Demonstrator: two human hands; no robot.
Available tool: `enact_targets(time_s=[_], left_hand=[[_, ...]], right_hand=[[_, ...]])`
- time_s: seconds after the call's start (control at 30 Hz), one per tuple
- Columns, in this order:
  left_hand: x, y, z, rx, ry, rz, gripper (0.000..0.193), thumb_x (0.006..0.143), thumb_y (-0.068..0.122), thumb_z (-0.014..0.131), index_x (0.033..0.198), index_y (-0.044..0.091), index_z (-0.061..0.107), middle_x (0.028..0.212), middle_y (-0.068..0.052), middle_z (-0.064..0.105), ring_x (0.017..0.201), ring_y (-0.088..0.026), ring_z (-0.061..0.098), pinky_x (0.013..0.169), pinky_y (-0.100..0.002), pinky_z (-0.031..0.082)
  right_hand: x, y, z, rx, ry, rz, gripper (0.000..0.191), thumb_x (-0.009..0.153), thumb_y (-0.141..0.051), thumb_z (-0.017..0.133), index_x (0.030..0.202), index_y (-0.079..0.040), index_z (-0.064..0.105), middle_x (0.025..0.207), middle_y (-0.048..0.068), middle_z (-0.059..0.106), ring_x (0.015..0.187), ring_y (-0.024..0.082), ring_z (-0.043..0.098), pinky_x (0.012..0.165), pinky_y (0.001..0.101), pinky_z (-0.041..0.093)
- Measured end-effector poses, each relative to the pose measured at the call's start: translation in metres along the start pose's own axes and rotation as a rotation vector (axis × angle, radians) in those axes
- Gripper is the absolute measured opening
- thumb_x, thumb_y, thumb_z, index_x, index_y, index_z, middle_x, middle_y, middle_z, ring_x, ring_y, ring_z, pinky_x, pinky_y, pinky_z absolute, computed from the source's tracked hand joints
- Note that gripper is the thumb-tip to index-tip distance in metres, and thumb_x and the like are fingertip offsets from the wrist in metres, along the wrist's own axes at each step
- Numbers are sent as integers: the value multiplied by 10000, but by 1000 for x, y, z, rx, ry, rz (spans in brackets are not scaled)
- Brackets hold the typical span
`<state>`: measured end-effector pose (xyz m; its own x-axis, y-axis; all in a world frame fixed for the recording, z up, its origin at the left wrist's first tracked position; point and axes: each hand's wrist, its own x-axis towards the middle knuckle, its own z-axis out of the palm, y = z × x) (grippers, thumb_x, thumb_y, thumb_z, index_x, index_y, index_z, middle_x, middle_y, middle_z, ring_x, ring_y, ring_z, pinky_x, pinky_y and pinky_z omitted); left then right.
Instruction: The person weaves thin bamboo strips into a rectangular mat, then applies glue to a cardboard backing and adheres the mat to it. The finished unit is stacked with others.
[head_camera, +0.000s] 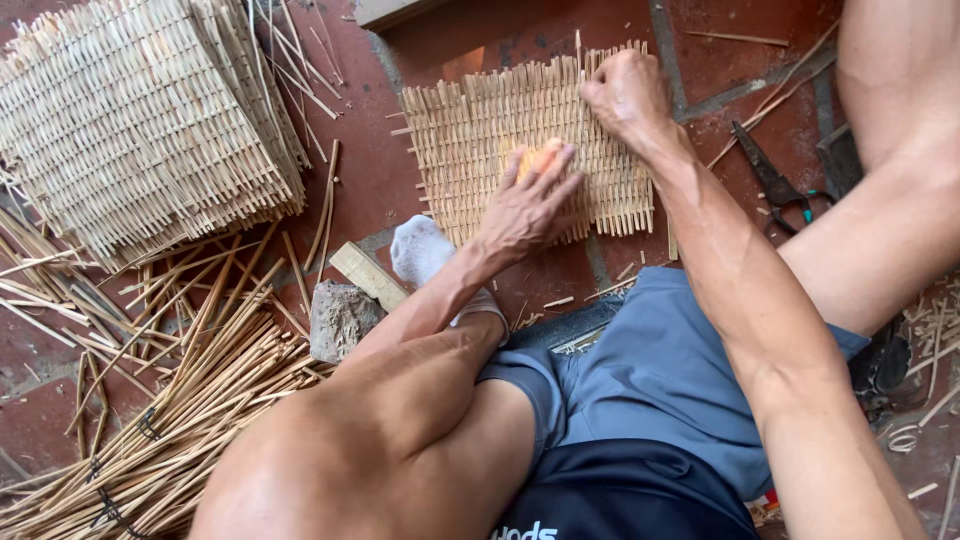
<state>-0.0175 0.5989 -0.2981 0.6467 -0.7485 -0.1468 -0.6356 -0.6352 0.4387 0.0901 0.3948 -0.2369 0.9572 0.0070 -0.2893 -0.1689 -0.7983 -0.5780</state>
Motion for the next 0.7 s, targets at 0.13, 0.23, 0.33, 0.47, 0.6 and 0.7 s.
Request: enact_targets(time_s=[0.13, 0.23, 0.33, 0.47, 0.6, 0.7], left_hand=[[12, -2, 18, 47, 101, 101, 854, 929, 573, 650, 1616, 162, 354, 1706, -120, 234, 1589, -309, 180, 1275, -598, 71], [10, -7, 25, 82, 173, 104, 841, 951, 563, 653, 1628, 167, 349, 1710, -111, 243, 1599, -286, 196, 1289, -600, 102], [10, -10, 26, 5, 168, 109, 869, 919, 578, 666, 1616, 169, 345, 1702, -113, 246, 1587, -285, 203, 1284, -615, 114], [12, -10, 20, -85, 145, 96, 896, 872, 572, 694, 1602, 175, 358, 1688, -97, 257, 1580, -280, 206, 1280, -607, 123], [11, -8, 12, -76, 140, 91, 908, 843, 553, 728, 1590, 173, 380, 1688, -92, 268, 1580, -272, 204, 1278, -605, 132], [11, -5, 8, -67, 140, 89, 908, 826, 544, 738, 1581, 175, 394, 1683, -89, 277, 1577, -264, 205, 1273, -606, 136]], right_hand=[[14, -13, 9, -148, 66, -14, 277, 886, -65, 618, 624, -79, 528, 499, 22, 435, 414, 135, 379, 370, 312, 308], [16, -19, 17, -353, 98, -87, 256, 872, -26, 611, 638, -106, 545, 475, 16, 449, 365, 117, 413, 295, 283, 340], [17, -21, 20, -348, 61, -82, 254, 892, -41, 627, 651, -87, 563, 489, 41, 477, 371, 130, 438, 296, 289, 354], [18, -12, 16, -136, 6, -56, 324, 984, -100, 661, 686, -3, 578, 578, 116, 525, 464, 201, 447, 407, 339, 337], [28, -7, 9, 175, -123, 333, 170, 844, -99, 685, 679, -117, 651, 587, 1, 618, 459, 58, 571, 399, 234, 442], [38, 0, -5, 845, -226, 599, 176, 950, -105, 687, 793, -38, 643, 646, 18, 602, 473, 68, 484, 398, 238, 341]])
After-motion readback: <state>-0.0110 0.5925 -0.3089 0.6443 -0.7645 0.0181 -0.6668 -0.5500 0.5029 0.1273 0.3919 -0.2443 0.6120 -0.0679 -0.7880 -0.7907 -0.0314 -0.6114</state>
